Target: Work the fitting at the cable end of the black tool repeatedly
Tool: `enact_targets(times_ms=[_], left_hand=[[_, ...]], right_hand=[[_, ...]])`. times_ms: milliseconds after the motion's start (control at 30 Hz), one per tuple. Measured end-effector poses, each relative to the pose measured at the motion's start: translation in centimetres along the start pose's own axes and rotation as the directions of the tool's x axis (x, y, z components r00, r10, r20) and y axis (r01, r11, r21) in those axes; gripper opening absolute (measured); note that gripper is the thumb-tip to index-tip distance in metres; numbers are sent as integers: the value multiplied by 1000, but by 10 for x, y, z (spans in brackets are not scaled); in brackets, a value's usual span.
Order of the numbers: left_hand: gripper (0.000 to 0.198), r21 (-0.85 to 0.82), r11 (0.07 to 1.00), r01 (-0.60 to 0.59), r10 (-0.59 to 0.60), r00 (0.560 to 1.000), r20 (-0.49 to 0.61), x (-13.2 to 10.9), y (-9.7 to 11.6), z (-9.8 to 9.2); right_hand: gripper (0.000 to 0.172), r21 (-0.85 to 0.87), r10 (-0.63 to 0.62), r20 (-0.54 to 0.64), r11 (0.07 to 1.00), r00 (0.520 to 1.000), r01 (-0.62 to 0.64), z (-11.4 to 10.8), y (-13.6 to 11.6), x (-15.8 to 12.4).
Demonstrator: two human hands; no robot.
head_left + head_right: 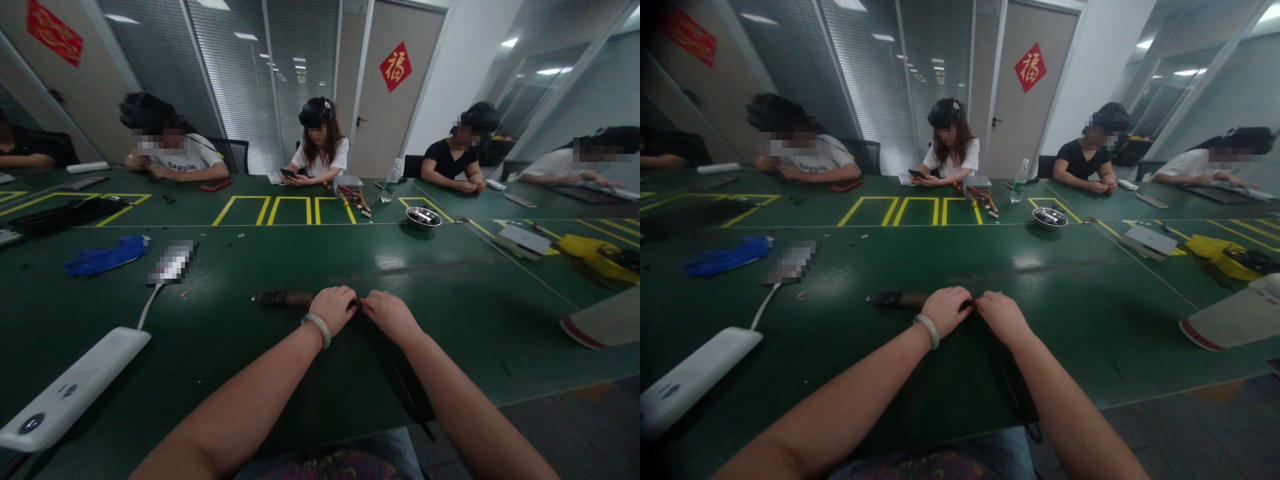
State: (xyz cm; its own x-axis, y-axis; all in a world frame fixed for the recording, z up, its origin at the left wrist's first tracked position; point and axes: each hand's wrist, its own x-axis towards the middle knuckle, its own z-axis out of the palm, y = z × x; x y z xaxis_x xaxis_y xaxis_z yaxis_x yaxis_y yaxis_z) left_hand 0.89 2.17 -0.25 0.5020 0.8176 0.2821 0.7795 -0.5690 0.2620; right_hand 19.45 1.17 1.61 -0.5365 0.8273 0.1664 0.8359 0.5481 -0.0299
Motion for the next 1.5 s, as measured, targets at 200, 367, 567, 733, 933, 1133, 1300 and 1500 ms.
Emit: enact_targets(times_ms=[200, 367, 567, 733, 933, 1133, 1300, 1500], left_hand=[[25, 14, 999, -43, 44, 997, -62, -5, 3, -3], [31, 23, 997, -72, 75, 990, -122, -11, 5, -6], [29, 2, 999, -53, 53, 989, -137, -15, 6, -10], [28, 9, 999, -49, 50, 986, -157, -17, 8, -17], [28, 66, 996, -66, 73, 992, -103, -14, 8, -10], [12, 36, 999, -35, 39, 995, -90, -8, 12, 0], [9, 40, 999, -22, 25, 995, -96, -5, 12, 0], [13, 19, 999, -31, 32, 997, -74, -7, 11, -4]], right_hand=[[15, -17, -86, -43, 996, 995, 86, 3, 4, 0], [17, -32, -197, -26, 980, 980, 196, 9, 14, -2], [19, 22, -246, -16, 969, 969, 246, 12, 18, -1], [21, 160, -149, 34, 977, 988, 141, 14, 16, 2], [16, 417, 43, -68, 909, 997, -11, 21, 11, 1], [10, 462, 238, -120, 873, 964, -158, 18, 9, -7], [13, 414, 277, -42, 879, 960, -235, 11, 9, -12], [17, 452, 301, 47, 844, 953, -288, 10, 7, -14]])
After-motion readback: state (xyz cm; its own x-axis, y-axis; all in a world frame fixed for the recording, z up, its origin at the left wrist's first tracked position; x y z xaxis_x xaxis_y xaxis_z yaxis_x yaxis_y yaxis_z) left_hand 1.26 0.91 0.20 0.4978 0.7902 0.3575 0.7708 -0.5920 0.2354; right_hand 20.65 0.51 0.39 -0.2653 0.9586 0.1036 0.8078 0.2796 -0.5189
